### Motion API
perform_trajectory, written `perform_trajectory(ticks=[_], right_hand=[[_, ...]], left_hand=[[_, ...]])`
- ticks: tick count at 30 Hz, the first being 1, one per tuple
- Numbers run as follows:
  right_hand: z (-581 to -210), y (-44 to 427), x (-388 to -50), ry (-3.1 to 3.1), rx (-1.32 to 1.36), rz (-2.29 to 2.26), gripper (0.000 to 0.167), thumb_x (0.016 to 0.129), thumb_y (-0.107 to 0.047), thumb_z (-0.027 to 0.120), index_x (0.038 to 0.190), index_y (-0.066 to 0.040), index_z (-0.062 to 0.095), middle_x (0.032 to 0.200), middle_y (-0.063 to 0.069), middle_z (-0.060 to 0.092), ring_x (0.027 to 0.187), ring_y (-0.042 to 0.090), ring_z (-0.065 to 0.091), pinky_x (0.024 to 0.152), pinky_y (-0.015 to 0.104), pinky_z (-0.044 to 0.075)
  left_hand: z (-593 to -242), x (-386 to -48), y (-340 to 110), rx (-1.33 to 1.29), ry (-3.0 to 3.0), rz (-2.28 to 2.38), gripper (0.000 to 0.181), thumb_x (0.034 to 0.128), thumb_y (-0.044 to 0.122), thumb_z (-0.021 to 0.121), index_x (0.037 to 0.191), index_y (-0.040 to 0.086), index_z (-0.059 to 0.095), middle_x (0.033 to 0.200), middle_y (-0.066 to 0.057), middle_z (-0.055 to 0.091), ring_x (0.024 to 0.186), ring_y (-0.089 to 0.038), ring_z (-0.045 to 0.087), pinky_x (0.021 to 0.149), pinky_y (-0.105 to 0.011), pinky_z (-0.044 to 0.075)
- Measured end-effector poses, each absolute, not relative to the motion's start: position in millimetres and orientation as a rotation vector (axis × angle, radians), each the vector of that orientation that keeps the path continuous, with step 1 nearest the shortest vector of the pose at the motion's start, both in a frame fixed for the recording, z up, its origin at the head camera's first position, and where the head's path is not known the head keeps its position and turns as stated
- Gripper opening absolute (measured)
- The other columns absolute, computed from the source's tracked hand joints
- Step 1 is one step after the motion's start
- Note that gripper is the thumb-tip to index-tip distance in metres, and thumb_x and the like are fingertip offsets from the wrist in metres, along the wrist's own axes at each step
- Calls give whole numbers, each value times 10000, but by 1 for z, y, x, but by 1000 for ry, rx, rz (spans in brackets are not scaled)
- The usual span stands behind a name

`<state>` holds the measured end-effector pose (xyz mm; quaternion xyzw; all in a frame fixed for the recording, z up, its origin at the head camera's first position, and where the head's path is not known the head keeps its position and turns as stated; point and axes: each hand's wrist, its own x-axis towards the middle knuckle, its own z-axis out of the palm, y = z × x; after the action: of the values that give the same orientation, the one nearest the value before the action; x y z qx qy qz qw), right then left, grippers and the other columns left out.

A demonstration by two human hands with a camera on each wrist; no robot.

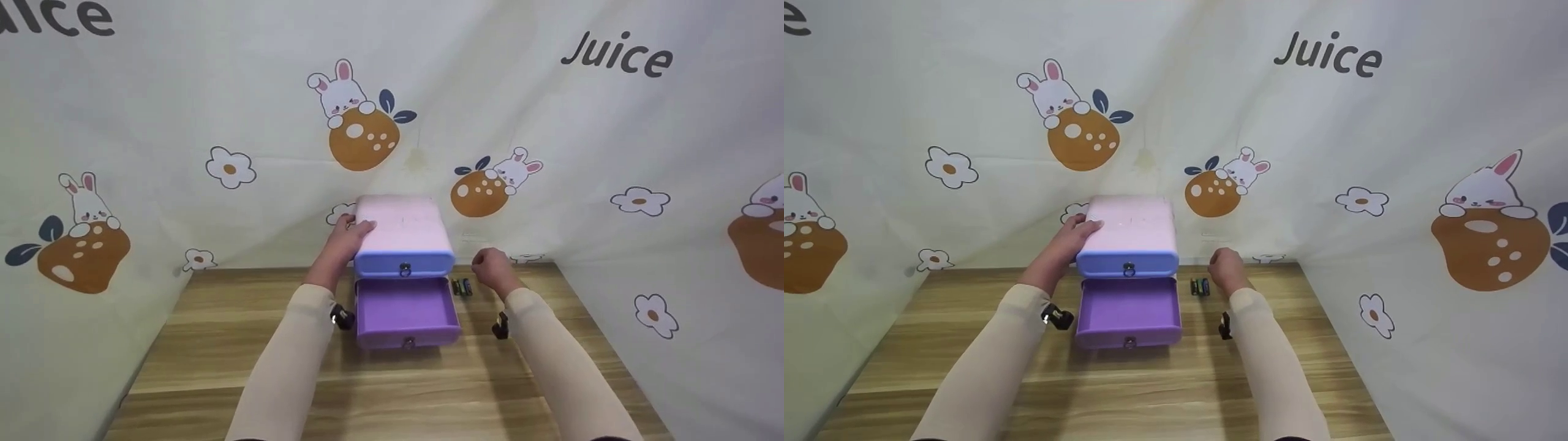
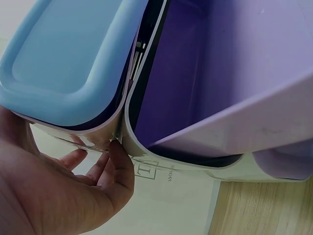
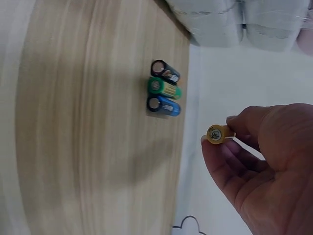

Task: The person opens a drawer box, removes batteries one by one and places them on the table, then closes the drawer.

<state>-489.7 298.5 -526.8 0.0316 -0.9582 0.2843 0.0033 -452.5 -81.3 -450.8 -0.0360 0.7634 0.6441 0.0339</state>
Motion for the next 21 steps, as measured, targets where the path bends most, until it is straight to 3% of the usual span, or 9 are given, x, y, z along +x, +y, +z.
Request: perform_trajectory(ticks=[13, 21], right_hand=[[-545, 296, -488, -2961, 107, 900, 132, 950, 18, 674, 1036, 58, 767, 1013, 186, 759, 956, 345, 707, 898, 519, 608], [-557, 293, -483, -2918, 21, 1017, 128, 966, 26, 657, 1055, 38, 747, 1038, 181, 744, 985, 349, 706, 902, 500, 613]], left_hand=[[-451, -452, -82, -85, 2351, 2004, 839, 1037, 465, 685, 1690, 79, 329, 1684, -261, 398, 1434, -380, 505, 1183, -491, 443], [-450, -449, -83, -83, 2338, 2005, 841, 1036, 480, 689, 1688, 83, 335, 1699, -248, 381, 1472, -375, 466, 1212, -509, 413]])
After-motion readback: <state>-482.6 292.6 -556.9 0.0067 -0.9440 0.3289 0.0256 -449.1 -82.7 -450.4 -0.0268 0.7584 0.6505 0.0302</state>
